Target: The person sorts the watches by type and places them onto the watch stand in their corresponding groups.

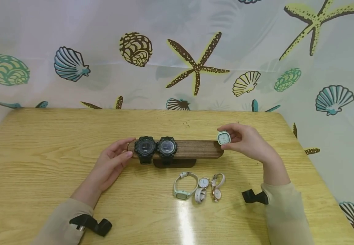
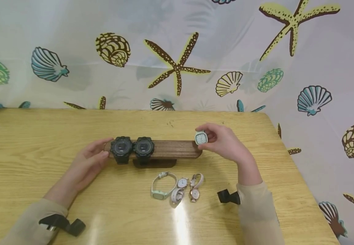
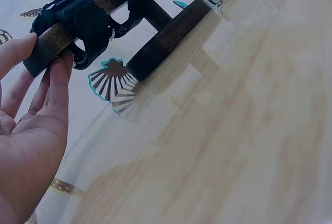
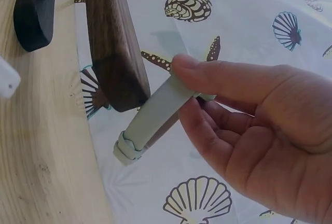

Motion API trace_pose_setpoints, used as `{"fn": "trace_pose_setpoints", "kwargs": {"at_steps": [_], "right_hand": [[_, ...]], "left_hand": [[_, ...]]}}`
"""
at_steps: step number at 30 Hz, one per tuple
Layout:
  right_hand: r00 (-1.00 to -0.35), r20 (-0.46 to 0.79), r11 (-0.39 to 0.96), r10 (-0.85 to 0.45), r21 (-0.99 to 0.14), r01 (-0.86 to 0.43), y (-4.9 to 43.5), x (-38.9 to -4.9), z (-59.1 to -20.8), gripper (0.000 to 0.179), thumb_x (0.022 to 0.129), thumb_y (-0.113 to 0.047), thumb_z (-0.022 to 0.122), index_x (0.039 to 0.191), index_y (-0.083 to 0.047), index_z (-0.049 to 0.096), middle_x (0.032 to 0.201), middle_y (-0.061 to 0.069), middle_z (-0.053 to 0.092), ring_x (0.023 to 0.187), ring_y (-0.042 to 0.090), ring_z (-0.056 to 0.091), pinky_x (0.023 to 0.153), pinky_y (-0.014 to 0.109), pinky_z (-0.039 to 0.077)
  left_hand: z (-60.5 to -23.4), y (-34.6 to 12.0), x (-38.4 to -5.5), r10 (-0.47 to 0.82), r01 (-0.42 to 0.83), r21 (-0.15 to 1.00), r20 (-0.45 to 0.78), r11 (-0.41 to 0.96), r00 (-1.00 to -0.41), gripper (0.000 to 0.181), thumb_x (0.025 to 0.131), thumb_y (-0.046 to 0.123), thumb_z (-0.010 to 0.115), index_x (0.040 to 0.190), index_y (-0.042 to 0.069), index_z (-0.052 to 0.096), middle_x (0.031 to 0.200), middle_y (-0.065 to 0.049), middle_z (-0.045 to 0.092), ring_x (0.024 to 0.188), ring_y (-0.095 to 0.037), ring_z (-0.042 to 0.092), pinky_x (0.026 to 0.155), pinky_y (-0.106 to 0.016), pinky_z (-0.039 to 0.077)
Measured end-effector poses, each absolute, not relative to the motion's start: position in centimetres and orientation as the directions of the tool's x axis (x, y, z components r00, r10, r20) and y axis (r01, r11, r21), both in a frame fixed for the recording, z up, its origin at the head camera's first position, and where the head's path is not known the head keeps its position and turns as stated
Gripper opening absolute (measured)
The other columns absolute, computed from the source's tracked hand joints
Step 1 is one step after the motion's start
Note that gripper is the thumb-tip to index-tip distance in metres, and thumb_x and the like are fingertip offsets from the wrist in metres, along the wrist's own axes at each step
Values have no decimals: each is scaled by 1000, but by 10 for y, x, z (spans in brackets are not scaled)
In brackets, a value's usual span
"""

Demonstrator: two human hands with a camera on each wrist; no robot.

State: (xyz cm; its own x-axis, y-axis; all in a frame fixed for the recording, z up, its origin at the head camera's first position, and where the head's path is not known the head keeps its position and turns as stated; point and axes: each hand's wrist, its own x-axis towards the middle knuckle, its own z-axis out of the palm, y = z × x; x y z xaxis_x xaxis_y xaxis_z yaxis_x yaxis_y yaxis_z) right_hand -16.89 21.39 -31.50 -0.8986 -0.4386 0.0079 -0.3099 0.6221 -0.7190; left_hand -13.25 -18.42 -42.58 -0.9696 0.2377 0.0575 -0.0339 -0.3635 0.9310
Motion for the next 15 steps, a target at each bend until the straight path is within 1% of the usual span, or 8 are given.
{"fn": "trace_pose_setpoints", "kwargs": {"at_steps": [4, 9, 15], "right_hand": [[-887, -21, 626, -461, -716, -309, 216, -172, -320, 45, 81, -9, 77, 123, -5, 61, 96, 7, 62, 83, 19, 59, 72, 28, 51], [-862, -61, 635, -504, -703, -321, 218, -174, -323, 43, 81, -17, 78, 120, -8, 63, 93, 4, 62, 83, 18, 58, 71, 29, 50], [-855, -80, 657, -512, -678, -330, 218, -174, -323, 47, 79, -20, 80, 121, -8, 62, 91, 2, 61, 81, 18, 56, 72, 33, 49]], "left_hand": [[-426, -185, -133, 256, -28, 927, 75, -375, -964, 41, 96, -3, 53, 135, 9, 54, 116, -3, 50, 94, -9, 52, 83, -24, 48], [-426, -185, -133, 260, -30, 924, 76, -381, -963, 41, 96, -3, 53, 135, 9, 55, 116, -1, 51, 94, -9, 51, 83, -23, 47], [-425, -184, -133, 237, -37, 929, 55, -368, -970, 41, 95, -4, 52, 135, 7, 54, 113, -1, 51, 92, -9, 52, 81, -23, 47]]}}
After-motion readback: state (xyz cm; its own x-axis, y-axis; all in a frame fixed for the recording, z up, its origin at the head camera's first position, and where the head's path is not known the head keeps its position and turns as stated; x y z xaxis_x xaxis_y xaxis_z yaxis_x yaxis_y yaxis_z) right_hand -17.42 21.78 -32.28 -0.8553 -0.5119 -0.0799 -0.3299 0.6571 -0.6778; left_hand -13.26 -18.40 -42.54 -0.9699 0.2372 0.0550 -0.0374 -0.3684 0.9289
